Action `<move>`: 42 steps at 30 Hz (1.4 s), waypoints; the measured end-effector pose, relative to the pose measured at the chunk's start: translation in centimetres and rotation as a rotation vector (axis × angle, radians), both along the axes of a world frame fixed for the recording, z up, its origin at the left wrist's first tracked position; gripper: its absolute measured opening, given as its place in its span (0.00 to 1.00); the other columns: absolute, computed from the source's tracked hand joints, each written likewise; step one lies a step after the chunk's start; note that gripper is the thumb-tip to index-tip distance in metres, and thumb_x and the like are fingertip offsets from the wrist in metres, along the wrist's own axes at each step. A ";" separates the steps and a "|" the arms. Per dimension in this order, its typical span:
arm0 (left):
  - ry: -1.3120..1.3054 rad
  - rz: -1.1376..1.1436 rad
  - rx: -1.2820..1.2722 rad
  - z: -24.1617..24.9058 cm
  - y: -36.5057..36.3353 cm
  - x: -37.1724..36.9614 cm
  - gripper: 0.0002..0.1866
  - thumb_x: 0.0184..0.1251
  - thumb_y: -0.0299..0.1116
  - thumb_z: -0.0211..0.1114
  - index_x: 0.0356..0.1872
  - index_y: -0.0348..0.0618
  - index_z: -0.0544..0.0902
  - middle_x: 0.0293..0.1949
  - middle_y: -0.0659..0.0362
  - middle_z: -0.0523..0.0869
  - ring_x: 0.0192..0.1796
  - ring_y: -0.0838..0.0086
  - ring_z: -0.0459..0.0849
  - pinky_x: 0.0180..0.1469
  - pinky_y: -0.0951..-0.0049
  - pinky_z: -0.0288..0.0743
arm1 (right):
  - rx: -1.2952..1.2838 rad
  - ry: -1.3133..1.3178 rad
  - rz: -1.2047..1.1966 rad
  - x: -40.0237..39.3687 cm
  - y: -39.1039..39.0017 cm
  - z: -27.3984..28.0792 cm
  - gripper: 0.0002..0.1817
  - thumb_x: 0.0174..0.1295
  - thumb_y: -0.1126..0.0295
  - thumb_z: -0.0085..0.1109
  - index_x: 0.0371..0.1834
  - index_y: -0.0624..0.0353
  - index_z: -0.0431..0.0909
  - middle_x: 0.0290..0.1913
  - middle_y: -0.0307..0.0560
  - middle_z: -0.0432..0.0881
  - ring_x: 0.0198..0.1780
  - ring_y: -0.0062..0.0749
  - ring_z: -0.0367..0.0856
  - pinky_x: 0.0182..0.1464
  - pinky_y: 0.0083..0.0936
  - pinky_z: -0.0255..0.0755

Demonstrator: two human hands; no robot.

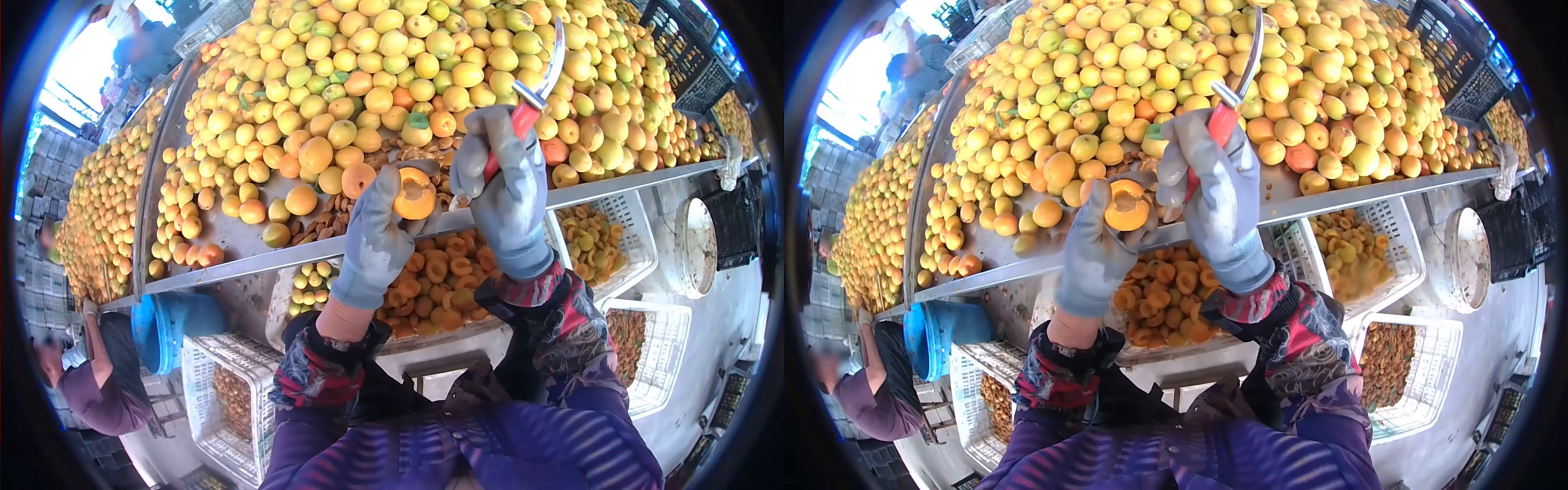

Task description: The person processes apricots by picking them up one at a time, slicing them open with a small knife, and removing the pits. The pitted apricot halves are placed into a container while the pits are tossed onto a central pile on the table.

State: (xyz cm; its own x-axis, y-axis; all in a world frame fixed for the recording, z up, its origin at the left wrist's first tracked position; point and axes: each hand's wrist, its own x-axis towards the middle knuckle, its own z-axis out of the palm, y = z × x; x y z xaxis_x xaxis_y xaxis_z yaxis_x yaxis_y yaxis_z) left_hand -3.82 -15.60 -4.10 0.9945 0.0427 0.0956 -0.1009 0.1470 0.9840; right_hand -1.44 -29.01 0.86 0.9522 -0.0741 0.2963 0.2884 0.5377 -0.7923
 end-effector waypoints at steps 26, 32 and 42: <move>-0.543 0.215 0.737 -2.5 -1.2 -0.1 0.27 0.53 0.15 0.61 0.58 0.35 0.69 0.46 0.47 0.81 0.43 0.56 0.82 0.47 0.64 0.76 | 0.277 0.107 -0.044 1.4 1.9 -1.3 0.22 0.70 0.47 0.47 0.36 0.56 0.72 0.16 0.32 0.62 0.14 0.16 0.51 0.16 0.18 0.49; -0.666 0.348 0.837 -4.2 -1.5 0.3 0.31 0.51 0.13 0.62 0.60 0.35 0.66 0.48 0.47 0.80 0.44 0.56 0.81 0.46 0.65 0.76 | 0.482 0.252 -0.034 2.0 1.8 -1.9 0.23 0.66 0.45 0.53 0.36 0.57 0.72 0.18 0.31 0.61 0.16 0.16 0.51 0.19 0.18 0.50; -0.039 0.166 0.090 -1.0 -3.2 -0.1 0.22 0.77 0.46 0.44 0.45 0.35 0.76 0.37 0.58 0.77 0.36 0.78 0.73 0.41 0.76 0.71 | 0.603 0.456 -0.047 3.0 1.4 -3.2 0.25 0.64 0.44 0.55 0.35 0.58 0.70 0.18 0.29 0.58 0.17 0.17 0.51 0.21 0.19 0.51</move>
